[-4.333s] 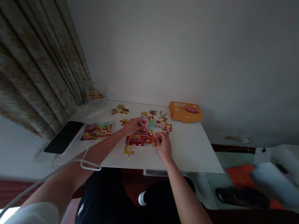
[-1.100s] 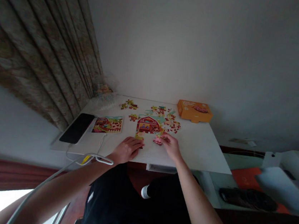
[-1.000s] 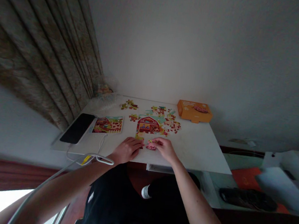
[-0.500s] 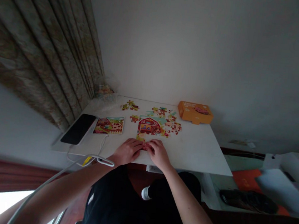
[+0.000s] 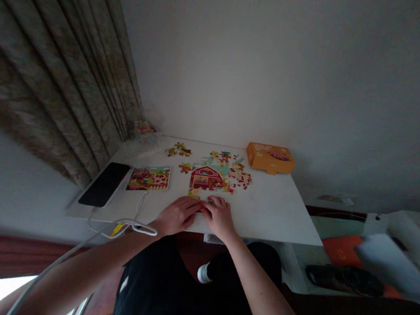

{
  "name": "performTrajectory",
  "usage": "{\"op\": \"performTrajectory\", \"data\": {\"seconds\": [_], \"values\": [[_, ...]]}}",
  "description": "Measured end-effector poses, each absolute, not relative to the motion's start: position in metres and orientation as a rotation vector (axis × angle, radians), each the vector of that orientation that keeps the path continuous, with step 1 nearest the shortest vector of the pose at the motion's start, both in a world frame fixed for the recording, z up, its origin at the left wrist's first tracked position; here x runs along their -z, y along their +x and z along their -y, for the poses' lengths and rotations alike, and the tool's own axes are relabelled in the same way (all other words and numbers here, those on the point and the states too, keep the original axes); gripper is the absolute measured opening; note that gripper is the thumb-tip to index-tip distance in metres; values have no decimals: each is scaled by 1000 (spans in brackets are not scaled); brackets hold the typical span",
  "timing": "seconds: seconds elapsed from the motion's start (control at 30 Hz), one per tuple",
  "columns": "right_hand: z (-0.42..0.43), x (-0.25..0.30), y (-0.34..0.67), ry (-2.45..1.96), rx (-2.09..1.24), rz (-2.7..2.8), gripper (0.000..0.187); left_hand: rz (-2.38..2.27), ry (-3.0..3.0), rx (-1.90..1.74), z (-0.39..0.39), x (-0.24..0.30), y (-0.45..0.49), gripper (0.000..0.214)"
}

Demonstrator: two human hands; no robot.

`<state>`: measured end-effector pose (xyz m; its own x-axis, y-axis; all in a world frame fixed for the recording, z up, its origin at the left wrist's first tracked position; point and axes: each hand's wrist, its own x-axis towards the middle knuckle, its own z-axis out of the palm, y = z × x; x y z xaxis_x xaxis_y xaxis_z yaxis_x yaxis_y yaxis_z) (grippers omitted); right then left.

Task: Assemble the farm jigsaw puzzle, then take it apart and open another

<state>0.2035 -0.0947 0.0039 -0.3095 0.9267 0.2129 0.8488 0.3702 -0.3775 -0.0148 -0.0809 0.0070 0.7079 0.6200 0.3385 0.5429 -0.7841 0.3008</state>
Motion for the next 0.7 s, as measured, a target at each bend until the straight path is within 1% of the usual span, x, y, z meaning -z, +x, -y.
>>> {"op": "performTrajectory", "data": {"seconds": [0.17, 0.3, 0.5, 0.6, 0.7], "values": [[93, 7, 210, -1415, -318, 2149, 21, -847, 2789, -627, 79, -7, -13, 41], [79, 17, 241, -1380, -305, 1967, 19, -850, 2804, -641, 77, -6, -14, 36], [44, 14, 307, -1789, -48, 1822, 25, -833, 2803, -678, 78, -5, -16, 33], [32, 12, 320, -1952, -20, 1767, 32, -837, 2809, -653, 80, -6, -17, 34], [29, 12, 318, -2010, -18, 1795, 37, -836, 2826, -596, 78, -9, -15, 35]]}}
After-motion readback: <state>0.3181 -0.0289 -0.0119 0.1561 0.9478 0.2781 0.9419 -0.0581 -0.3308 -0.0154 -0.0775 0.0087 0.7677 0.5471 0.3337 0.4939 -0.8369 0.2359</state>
